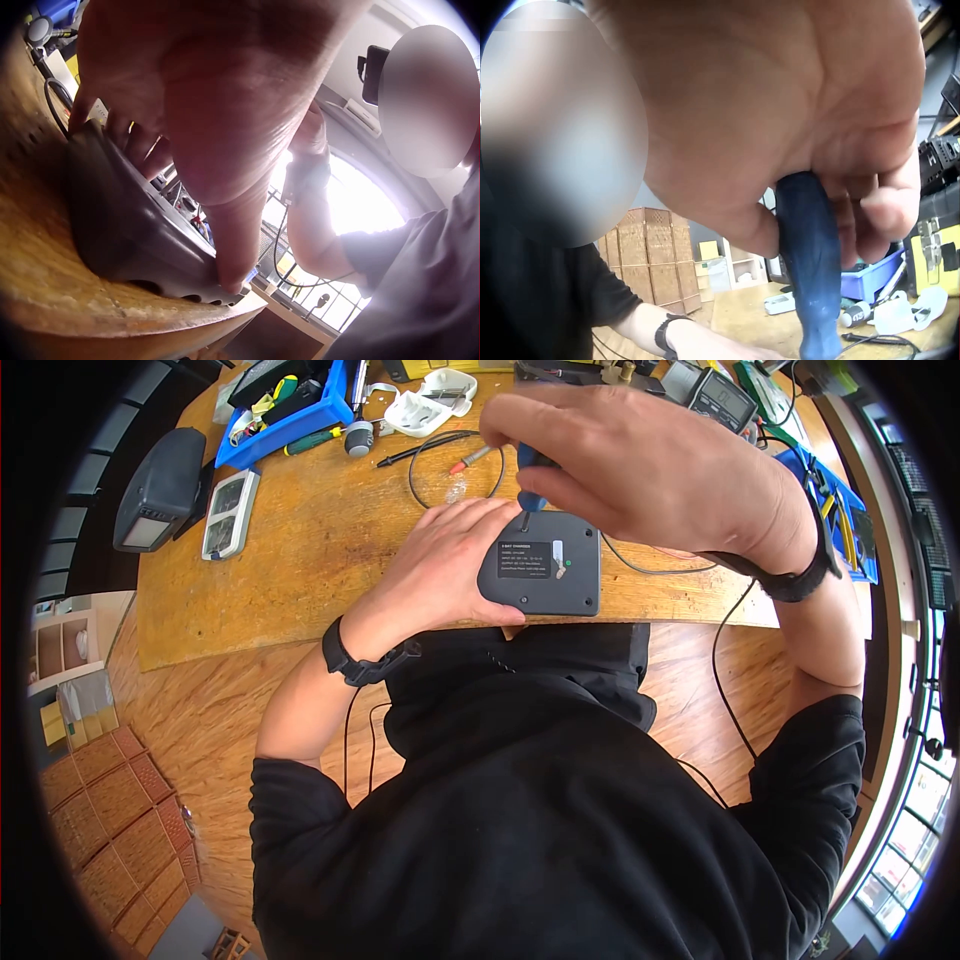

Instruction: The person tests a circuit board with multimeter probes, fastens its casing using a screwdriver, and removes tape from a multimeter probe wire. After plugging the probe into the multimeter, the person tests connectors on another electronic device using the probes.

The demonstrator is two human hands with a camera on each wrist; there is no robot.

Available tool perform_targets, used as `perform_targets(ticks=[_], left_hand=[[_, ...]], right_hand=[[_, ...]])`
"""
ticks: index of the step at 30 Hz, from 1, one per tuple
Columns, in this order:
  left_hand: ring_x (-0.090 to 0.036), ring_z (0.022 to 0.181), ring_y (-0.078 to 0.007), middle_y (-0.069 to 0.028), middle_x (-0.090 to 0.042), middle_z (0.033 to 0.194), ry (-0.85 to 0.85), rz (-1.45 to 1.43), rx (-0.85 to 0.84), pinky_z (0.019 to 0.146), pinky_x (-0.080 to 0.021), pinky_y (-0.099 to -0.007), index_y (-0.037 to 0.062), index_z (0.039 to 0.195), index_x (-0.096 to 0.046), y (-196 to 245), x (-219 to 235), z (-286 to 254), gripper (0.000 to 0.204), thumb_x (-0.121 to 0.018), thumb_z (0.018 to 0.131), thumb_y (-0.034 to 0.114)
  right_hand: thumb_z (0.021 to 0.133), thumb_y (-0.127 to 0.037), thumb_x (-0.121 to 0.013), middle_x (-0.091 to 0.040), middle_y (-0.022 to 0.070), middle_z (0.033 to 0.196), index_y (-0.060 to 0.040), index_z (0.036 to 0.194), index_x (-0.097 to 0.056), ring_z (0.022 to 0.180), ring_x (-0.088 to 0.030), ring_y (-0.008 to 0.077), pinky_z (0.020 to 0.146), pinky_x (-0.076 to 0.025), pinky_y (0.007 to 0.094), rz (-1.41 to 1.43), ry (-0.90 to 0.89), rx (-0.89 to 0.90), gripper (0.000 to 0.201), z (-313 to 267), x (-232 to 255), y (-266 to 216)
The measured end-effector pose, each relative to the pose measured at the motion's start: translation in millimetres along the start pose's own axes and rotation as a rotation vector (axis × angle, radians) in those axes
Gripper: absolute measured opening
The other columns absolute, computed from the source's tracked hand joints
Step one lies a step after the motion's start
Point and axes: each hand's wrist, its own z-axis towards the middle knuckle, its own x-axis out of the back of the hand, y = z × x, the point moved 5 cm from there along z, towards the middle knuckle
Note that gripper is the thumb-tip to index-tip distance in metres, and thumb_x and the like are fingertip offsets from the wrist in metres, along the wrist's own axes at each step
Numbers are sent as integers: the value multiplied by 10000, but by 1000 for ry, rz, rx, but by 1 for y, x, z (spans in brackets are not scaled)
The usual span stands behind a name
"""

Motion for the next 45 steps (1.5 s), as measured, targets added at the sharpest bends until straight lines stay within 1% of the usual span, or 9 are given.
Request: perform_targets(ticks=[10,14,18,21,30,32,36,42,45], left_hand=[[-501,1465,-356,-177,-576,1524,-78,-2,43,1222,-376,-492,35,1516,-515,-1,0,2,1077,-981,645,463],[-497,1470,-357,-177,-573,1526,-44,3,32,1228,-372,-491,31,1518,-509,1,0,1,1080,-981,647,462],[-500,1464,-359,-175,-572,1527,-53,-26,31,1222,-375,-490,32,1519,-508,1,1,1,1077,-981,649,455],[-501,1460,-359,-174,-567,1532,-64,5,33,1216,-378,-491,30,1510,-510,3,0,4,1068,-984,647,445],[-529,1409,-369,-177,-589,1463,-47,19,14,1204,-389,-489,33,1470,-520,6,0,5,1040,-996,628,414],[-529,1400,-367,-182,-577,1472,-78,29,29,1206,-390,-486,22,1455,-523,7,1,6,1041,-1003,610,394],[-527,1398,-367,-194,-577,1465,-49,71,-16,1211,-387,-484,10,1446,-522,12,2,5,1052,-1010,592,382],[-529,1386,-375,-206,-580,1446,-117,56,60,1219,-382,-480,-35,1434,-518,11,1,7,1073,-1015,575,374],[-532,1376,-373,-208,-580,1432,-137,55,48,1219,-381,-479,-54,1431,-511,7,-2,5,1086,-1016,569,373]], right_hand=[[961,-313,-793,-688,139,866,-47,1094,-656,814,-704,386,704,-539,455,-6,174,174,327,-6,0,-8],[992,-168,-740,-656,187,1153,-21,1286,-611,985,-703,410,849,-575,433,-214,-263,-99,353,-6,-9,4],[982,-137,-732,-664,212,1044,10,1279,-613,1007,-688,444,894,-567,455,-99,219,226,352,-8,3,-12],[1033,-182,-698,-664,215,1062,-5,1324,-576,984,-687,439,851,-563,460,-201,-317,-134,361,-2,-4,0],[1024,-188,-723,-692,187,1086,-21,1277,-619,993,-702,421,847,-562,457,91,-37,150,321,2,-2,-9],[1005,-167,-735,-692,186,1126,-22,1276,-630,1058,-704,421,897,-562,460,-260,-328,-319,324,4,-11,2],[970,-232,-781,-709,147,888,-41,1119,-643,834,-725,382,745,-566,469,-92,359,250,279,-5,4,-11],[968,-260,-770,-683,178,1137,-29,1285,-622,945,-712,394,822,-553,500,-269,-337,-172,419,-6,-8,2],[977,-283,-764,-671,176,1011,-33,1224,-645,923,-716,392,764,-563,459,-184,228,137,371,-7,4,-10]])
